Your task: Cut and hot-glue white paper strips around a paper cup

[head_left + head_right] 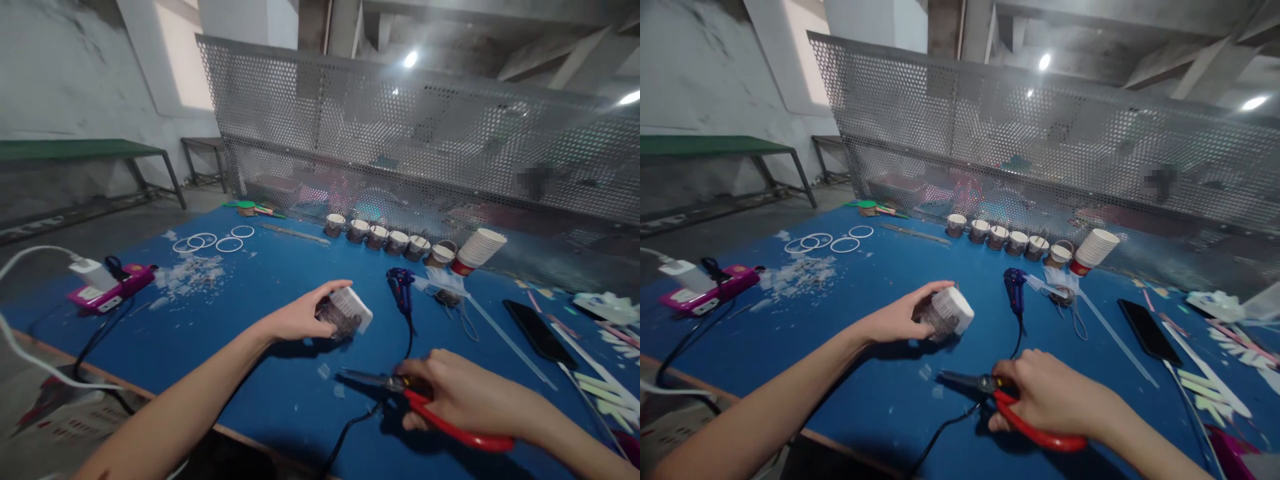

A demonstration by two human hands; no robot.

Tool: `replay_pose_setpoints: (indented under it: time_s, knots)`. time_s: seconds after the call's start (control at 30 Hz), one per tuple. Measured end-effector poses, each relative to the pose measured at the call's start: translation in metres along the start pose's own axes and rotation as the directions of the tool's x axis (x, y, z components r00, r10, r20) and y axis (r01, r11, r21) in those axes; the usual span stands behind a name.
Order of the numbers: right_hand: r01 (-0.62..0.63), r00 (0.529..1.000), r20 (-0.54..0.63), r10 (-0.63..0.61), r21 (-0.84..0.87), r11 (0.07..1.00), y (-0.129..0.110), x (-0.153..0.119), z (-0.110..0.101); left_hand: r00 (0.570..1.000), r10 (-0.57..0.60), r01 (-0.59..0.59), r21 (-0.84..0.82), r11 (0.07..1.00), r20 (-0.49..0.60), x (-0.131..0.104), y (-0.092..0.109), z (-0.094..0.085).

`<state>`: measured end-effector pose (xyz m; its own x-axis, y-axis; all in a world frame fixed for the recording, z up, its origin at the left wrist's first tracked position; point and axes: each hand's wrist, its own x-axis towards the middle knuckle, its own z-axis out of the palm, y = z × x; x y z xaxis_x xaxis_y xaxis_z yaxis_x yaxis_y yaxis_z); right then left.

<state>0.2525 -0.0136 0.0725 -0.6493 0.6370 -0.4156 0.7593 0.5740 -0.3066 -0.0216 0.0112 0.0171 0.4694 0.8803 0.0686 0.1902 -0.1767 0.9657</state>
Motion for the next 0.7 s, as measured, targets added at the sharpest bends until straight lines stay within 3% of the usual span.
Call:
replay_pose_setpoints:
  time_s: [0.13,0.27,0.43,0.53,0.7]
  knots:
    - [0.017,0.973,-0.217,-0.072,-0.249,0.968,-0.006,-0.002,0.021,0.972,0.007,-0.044,-0.153,0.987,-0.236,0.003,-0.001,0.002]
    - [0.042,0.932,-0.350,-0.096,-0.160,0.986,-0.007,-0.003,0.028,0.928,-0.003,-0.080,-0.207,0.975,-0.372,0.004,0.001,0.003]
    - [0.107,0.903,-0.411,-0.122,-0.059,0.992,-0.009,-0.004,0.028,0.908,0.011,-0.141,-0.281,0.949,-0.419,0.005,-0.001,0.002]
    - [0.109,0.879,-0.451,-0.153,-0.123,0.986,-0.006,-0.001,0.034,0.902,0.013,-0.157,-0.299,0.941,-0.432,0.006,-0.006,0.001]
    - [-0.005,0.867,-0.475,-0.150,-0.310,0.951,0.008,0.003,0.043,0.883,0.021,-0.158,-0.255,0.954,-0.469,0.010,-0.014,-0.001]
